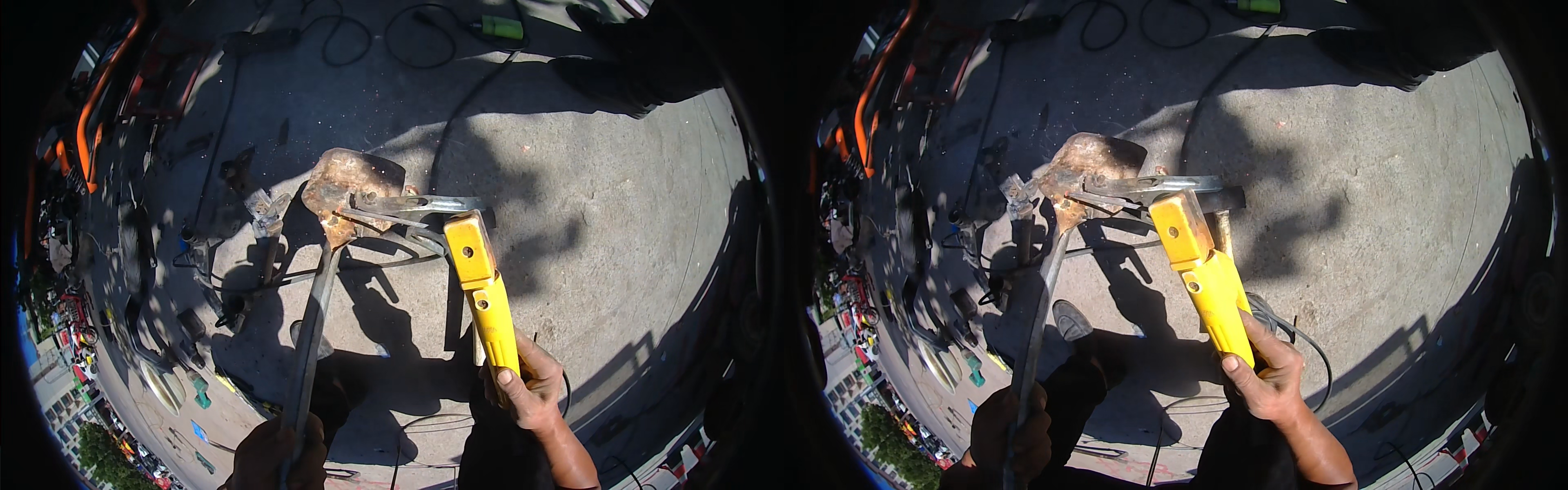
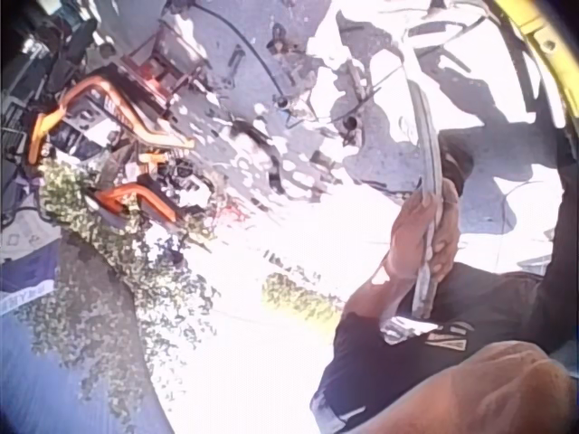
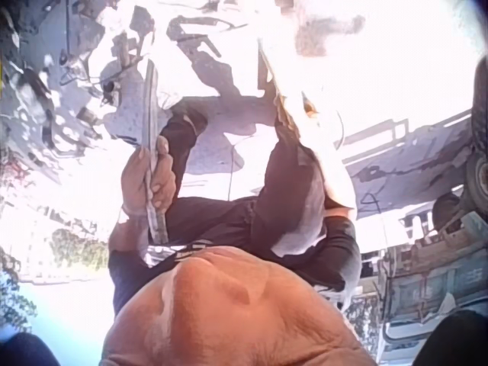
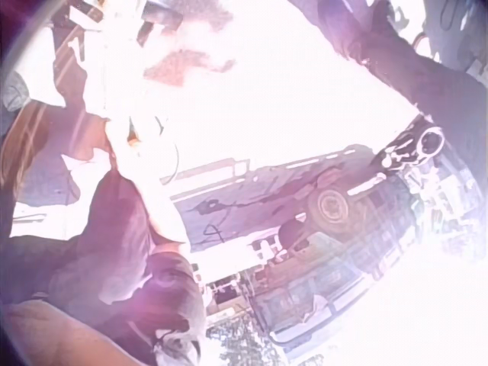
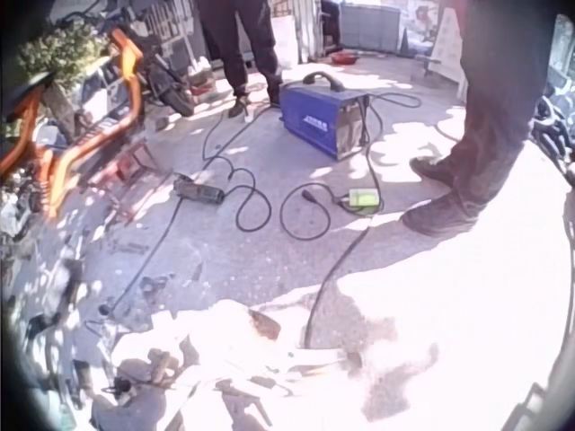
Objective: The person welds a metal shovel head to a metal frame using a handheld welding torch. They reposition the shovel and frame multiple times to weld different joints, then set the shovel aside and pick up a curved metal bar to continue welding.
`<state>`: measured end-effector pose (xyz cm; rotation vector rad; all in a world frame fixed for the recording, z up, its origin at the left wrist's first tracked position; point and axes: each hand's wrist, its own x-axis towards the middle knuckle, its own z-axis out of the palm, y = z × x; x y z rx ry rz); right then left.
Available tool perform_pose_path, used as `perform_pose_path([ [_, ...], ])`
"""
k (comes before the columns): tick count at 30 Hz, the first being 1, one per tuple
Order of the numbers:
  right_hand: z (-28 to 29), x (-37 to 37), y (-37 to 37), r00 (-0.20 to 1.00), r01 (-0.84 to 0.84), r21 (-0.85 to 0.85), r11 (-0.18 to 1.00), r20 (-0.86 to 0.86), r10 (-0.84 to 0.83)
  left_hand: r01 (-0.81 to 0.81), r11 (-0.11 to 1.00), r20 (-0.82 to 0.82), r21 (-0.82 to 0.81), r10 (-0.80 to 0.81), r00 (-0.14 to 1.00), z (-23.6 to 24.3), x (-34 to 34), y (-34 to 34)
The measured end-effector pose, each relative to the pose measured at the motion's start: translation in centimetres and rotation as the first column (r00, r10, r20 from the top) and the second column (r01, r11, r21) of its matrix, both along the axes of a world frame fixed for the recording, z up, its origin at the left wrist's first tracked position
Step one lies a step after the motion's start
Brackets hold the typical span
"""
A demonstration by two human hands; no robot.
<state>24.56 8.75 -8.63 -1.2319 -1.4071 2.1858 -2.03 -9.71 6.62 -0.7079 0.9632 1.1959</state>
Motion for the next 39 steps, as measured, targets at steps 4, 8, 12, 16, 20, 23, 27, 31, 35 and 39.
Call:
perform_pose_path([
  [4,0.27,-0.09,0.17,1.0,-0.009,-0.038,0.999,0.025,0.01,0.018,1.0,-0.013,0.011,-0.018,1.0,0.11,-0.04,0.27],
  [8,-0.14,0.01,-0.04,0.998,-0.057,0.054,0.997,0.033,0.056,0.013,1.0,-0.012,0.018,-0.013,1.0,-0.01,-0.04,0.06],
  [12,-0.49,0.02,-0.11,0.997,-0.081,0.162,0.983,0.033,0.076,0.002,1.0,0.0,0.025,-0.002,1.0,-0.03,-0.08,-0.04],
  [16,-0.43,-0.26,-0.08,0.997,-0.079,0.175,0.981,0.016,0.078,-0.019,0.999,0.013,0.036,0.019,1.0,-0.13,-0.05,-0.3],
  [20,-0.16,-0.17,-0.11,0.996,-0.087,0.084,0.993,0.03,0.085,-0.023,0.999,0.012,0.035,0.022,1.0,-0.08,-0.02,-0.25],
  [23,-0.21,-0.1,-0.13,0.995,-0.094,0.065,0.994,0.039,0.091,-0.02,0.999,0.013,0.04,0.019,1.0,-0.12,-0.02,-0.27],
  [27,-0.25,-0.12,-0.15,0.995,-0.094,0.059,0.994,0.04,0.092,-0.015,0.999,0.01,0.04,0.014,1.0,-0.07,-0.02,-0.18],
  [31,-0.45,-0.01,-0.23,0.994,-0.101,0.082,0.991,0.048,0.098,-0.027,0.999,0.016,0.037,0.027,1.0,-0.1,0.0,-0.19],
  [35,-0.41,-0.04,-0.19,0.994,-0.103,0.076,0.992,0.052,0.099,-0.034,0.999,0.019,0.031,0.034,0.999,-0.02,0.03,-0.07],
  [39,-0.33,-0.08,-0.15,0.994,-0.103,0.061,0.993,0.047,0.1,-0.042,0.999,0.022,0.032,0.042,0.999,-0.13,-0.02,-0.35],
])
